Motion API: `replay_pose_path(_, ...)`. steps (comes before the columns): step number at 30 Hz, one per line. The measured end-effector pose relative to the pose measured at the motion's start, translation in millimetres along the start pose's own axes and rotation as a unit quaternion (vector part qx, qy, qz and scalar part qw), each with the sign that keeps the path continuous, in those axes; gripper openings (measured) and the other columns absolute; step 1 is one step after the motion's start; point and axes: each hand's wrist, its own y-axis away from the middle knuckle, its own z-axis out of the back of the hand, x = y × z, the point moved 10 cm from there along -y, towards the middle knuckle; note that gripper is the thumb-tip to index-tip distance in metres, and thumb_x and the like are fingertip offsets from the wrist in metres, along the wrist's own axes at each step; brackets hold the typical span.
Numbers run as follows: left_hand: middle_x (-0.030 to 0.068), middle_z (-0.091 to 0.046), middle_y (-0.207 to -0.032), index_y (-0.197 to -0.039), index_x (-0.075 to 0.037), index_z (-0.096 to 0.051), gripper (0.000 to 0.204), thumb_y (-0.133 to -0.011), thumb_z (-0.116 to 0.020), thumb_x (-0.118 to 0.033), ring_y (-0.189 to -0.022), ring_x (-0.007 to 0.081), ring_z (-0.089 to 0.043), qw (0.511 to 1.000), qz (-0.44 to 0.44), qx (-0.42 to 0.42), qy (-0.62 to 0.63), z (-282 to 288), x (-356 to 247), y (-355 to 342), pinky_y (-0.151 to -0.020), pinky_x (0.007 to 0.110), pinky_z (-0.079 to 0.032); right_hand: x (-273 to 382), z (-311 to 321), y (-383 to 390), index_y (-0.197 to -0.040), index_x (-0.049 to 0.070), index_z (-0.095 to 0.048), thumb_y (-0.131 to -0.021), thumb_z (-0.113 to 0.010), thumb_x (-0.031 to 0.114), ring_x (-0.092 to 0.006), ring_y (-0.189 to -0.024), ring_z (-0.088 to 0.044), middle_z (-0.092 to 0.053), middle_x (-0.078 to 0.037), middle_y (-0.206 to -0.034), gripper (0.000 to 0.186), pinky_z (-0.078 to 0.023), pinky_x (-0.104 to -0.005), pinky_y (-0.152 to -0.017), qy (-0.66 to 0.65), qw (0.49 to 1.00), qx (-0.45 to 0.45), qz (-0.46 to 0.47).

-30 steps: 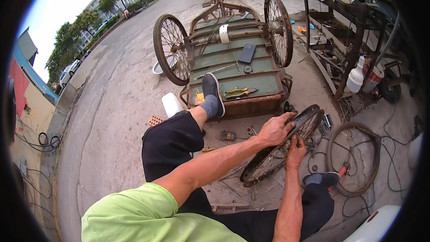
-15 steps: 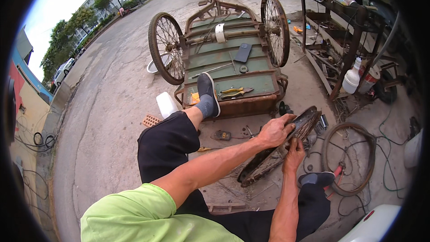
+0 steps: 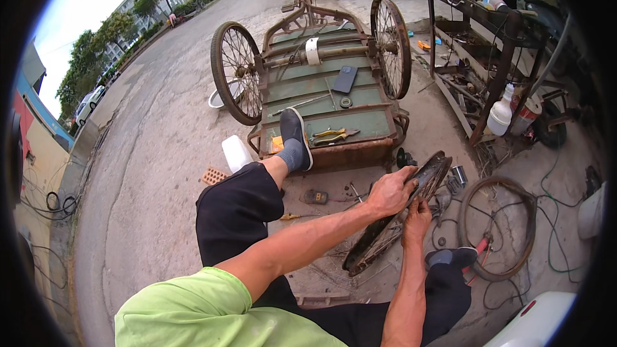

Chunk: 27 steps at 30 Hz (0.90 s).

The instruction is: The person removes a tire from a bicycle wheel rim, then installs a metal brake shoe onto the rim and secures it with screws. The person repeats this process for a second brake shoe on the same wheel.

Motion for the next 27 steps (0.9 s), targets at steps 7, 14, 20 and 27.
replay_pose_path(7,0.0265,-0.072,-0.127,-0.140,-0.001,-0.063,0.044,-0.105,-0.061,-0.027,-0.119,0.0454,-0.068,0.999,-0.031,-0.017,-0.008,-4,-3,1,-0.099,0.050,-0.054,10,-12,1,-0.102,0.001,-0.072,-0.109,-0.065,0.021,-0.0094,-0.078,-0.051,-0.062,0.003,-0.086,0.022,-0.041,-0.0284,-0.070,0.024,0.999,0.005,-0.033)
replay_pose_path(14,0.0269,-0.071,-0.131,-0.142,0.003,-0.061,0.046,-0.105,-0.062,-0.024,-0.120,0.0442,-0.068,0.997,-0.073,-0.008,-0.007,-17,1,-7,-0.102,0.048,-0.054,2,6,-12,-0.095,0.000,-0.073,-0.107,-0.067,0.021,-0.0098,-0.079,-0.056,-0.069,0.000,-0.088,0.025,-0.044,-0.0276,-0.072,0.077,0.996,0.005,-0.040)
replay_pose_path(20,0.0277,-0.071,-0.129,-0.140,0.004,-0.060,0.044,-0.105,-0.061,-0.021,-0.119,0.0440,-0.069,0.996,-0.077,-0.001,0.045,-19,6,-8,-0.100,0.047,-0.054,8,7,-6,-0.108,-0.001,-0.075,-0.105,-0.070,0.024,-0.0108,-0.086,-0.062,-0.073,-0.002,-0.098,0.026,-0.048,-0.0274,-0.079,0.071,0.997,0.011,-0.018)
replay_pose_path(27,0.0280,-0.072,-0.126,-0.139,0.002,-0.062,0.042,-0.104,-0.062,-0.021,-0.117,0.0447,-0.070,0.993,-0.090,0.018,0.078,-19,-3,-5,-0.099,0.048,-0.054,18,8,1,-0.111,-0.003,-0.075,-0.109,-0.066,0.020,-0.0106,-0.088,-0.061,-0.074,-0.002,-0.100,0.025,-0.048,-0.0285,-0.080,0.063,0.998,-0.009,-0.028)
